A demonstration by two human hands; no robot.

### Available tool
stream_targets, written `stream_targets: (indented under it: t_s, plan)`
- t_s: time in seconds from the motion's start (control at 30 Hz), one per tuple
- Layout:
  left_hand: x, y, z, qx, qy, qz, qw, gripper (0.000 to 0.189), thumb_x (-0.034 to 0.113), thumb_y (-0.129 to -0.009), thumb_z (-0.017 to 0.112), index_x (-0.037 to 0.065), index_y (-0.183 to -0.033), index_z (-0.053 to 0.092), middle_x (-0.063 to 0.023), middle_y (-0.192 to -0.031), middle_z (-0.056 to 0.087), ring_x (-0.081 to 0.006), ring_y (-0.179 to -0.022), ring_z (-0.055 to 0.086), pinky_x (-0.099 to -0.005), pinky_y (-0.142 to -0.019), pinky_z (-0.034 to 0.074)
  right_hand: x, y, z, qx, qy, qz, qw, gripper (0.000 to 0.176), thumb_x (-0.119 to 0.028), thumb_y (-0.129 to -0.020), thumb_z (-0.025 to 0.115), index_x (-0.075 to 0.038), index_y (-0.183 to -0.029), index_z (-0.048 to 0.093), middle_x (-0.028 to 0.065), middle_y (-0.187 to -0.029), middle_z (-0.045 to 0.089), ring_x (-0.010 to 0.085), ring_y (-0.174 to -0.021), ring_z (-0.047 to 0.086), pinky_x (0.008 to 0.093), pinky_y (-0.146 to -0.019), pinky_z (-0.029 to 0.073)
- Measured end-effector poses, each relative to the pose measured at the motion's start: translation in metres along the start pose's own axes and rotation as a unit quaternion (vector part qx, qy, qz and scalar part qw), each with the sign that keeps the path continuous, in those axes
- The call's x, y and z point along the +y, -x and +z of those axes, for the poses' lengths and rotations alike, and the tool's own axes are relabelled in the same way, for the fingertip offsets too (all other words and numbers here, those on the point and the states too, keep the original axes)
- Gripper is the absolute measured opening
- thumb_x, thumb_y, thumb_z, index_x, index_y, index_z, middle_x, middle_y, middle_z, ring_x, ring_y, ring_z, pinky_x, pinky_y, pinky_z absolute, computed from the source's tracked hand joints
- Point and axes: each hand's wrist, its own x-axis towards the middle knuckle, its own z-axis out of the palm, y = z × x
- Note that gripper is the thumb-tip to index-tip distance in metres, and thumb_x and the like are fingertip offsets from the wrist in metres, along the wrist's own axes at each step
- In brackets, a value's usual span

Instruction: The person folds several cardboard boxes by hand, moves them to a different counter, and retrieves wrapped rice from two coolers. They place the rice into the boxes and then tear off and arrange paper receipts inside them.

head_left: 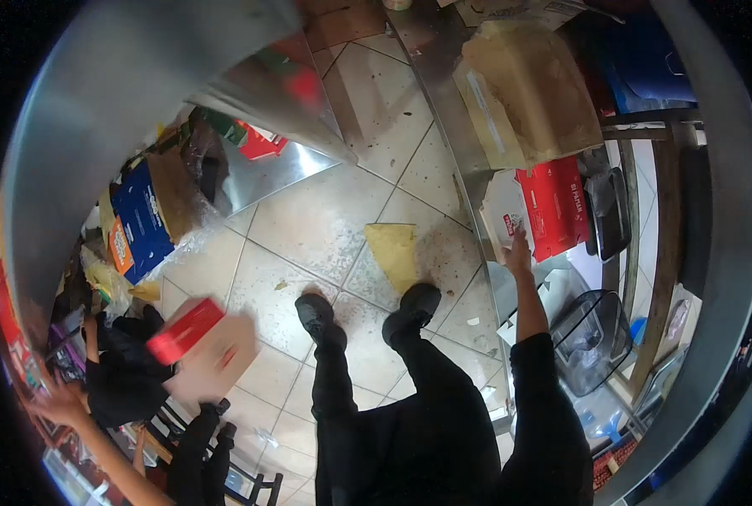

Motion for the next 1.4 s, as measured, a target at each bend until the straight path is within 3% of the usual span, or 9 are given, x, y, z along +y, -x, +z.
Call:
stream_targets:
  t_s: [0.1, 0.33, 0.43, 0.5, 0.53, 0.7, 1.07, 1.17, 1.4]
  plan:
    - [0.096, -0.083, 0.041, 0.083, 0.157, -0.117, 0.977, 0.055, 0.035, -0.100, 0.039, 0.002, -0.143, 0.031, -0.0172, -0.148, 0.032, -0.0313, -0.136, 0.030, -0.0480, -0.114, 0.022, 0.010, -0.004, -0.013, -0.061, 0.034, -0.085, 0.994, 0.063, -0.006, -0.080, 0.057, -0.011, -0.140, 0.041, 0.0243, -0.079, 0.065, 0.0411, -0.073, 0.065, 0.0496, -0.071, 0.053]
    - [0.189, 0.059, 0.087, 0.215, -0.033, -0.022, 0.976, 0.046, 0.026, -0.097, 0.050, -0.007, -0.127, 0.039, -0.0210, -0.118, 0.048, -0.0290, -0.112, 0.047, -0.0425, -0.101, 0.035, -0.021, -0.016, -0.033, -0.019, 0.052, 0.031, 0.998, 0.072, -0.007, -0.079, 0.057, -0.043, -0.139, 0.041, 0.0138, -0.091, 0.069, 0.0339, -0.066, 0.064, 0.0474, -0.060, 0.050]
    - [0.160, 0.248, 0.188, 0.024, -0.128, 0.041, 0.991, 0.059, 0.025, -0.088, 0.060, -0.008, -0.130, 0.037, -0.0208, -0.121, 0.051, -0.0372, -0.112, 0.050, -0.0507, -0.103, 0.032, -0.034, -0.003, -0.037, -0.007, -0.060, 0.036, 0.998, 0.086, 0.016, -0.072, 0.044, -0.031, -0.143, 0.040, 0.0120, -0.134, 0.053, 0.0282, -0.085, 0.067, 0.0401, -0.069, 0.053]
    - [0.119, 0.416, 0.285, -0.405, -0.624, 0.001, 0.668, 0.083, 0.042, -0.083, 0.062, -0.016, -0.135, 0.032, -0.0255, -0.140, 0.040, -0.0453, -0.129, 0.038, -0.0527, -0.111, 0.024, -0.012, -0.007, 0.010, 0.224, -0.012, -0.145, 0.964, 0.089, 0.014, -0.071, 0.044, -0.027, -0.149, 0.027, 0.0129, -0.148, 0.035, 0.0325, -0.081, 0.067, 0.0421, -0.065, 0.052]
    - [0.183, 0.360, 0.293, -0.422, -0.249, -0.223, 0.843, 0.091, 0.049, -0.076, 0.068, -0.004, -0.141, 0.032, -0.0252, -0.148, 0.027, -0.0462, -0.135, 0.027, -0.0602, -0.110, 0.020, -0.032, -0.003, -0.010, 0.256, 0.035, -0.160, 0.953, 0.068, 0.007, -0.075, 0.047, -0.018, -0.139, 0.045, 0.0159, -0.135, 0.051, 0.0367, -0.086, 0.066, 0.0482, -0.073, 0.052]
    - [0.153, 0.399, 0.395, -0.353, 0.000, -0.255, 0.900, 0.111, 0.049, -0.057, 0.084, 0.031, -0.148, 0.022, -0.0213, -0.155, 0.008, -0.0457, -0.142, 0.005, -0.0798, -0.098, 0.004, 0.014, 0.017, 0.030, 0.067, 0.037, -0.025, 0.997, 0.019, -0.014, -0.082, 0.056, -0.008, -0.098, 0.064, 0.0135, -0.094, 0.067, 0.0367, -0.080, 0.065, 0.0472, -0.072, 0.053]
    - [0.082, 0.369, 0.463, -0.534, -0.137, -0.241, 0.799, 0.127, 0.043, -0.050, 0.088, 0.033, -0.150, 0.010, -0.0194, -0.140, 0.038, -0.0423, -0.130, 0.037, -0.0730, -0.103, 0.021, -0.030, 0.005, 0.011, 0.187, 0.064, -0.092, 0.976, 0.042, -0.011, -0.073, 0.056, -0.001, -0.114, 0.051, 0.0204, -0.105, 0.055, 0.0370, -0.099, 0.056, 0.0487, -0.077, 0.050]
    - [0.098, 0.365, 0.431, -0.348, 0.103, -0.185, 0.913, 0.083, 0.013, -0.061, 0.078, 0.028, -0.137, 0.047, -0.0171, -0.101, 0.058, -0.0380, -0.096, 0.061, -0.0428, -0.087, 0.052, -0.024, 0.003, 0.026, 0.254, 0.103, -0.074, 0.959, 0.063, -0.012, -0.076, 0.055, -0.003, -0.136, 0.037, 0.0235, -0.128, 0.047, 0.0390, -0.120, 0.045, 0.0503, -0.091, 0.046]
    - [0.149, 0.160, 0.430, -0.037, 0.295, -0.209, 0.932, 0.104, 0.038, -0.070, 0.081, -0.001, -0.147, 0.023, -0.0218, -0.147, 0.033, -0.0279, -0.135, 0.034, -0.0369, -0.112, 0.026, -0.018, 0.009, -0.032, 0.130, 0.135, -0.061, 0.980, 0.061, -0.008, -0.087, 0.045, -0.012, -0.145, 0.030, 0.0255, -0.138, 0.043, 0.0355, -0.097, 0.064, 0.0437, -0.056, 0.056]
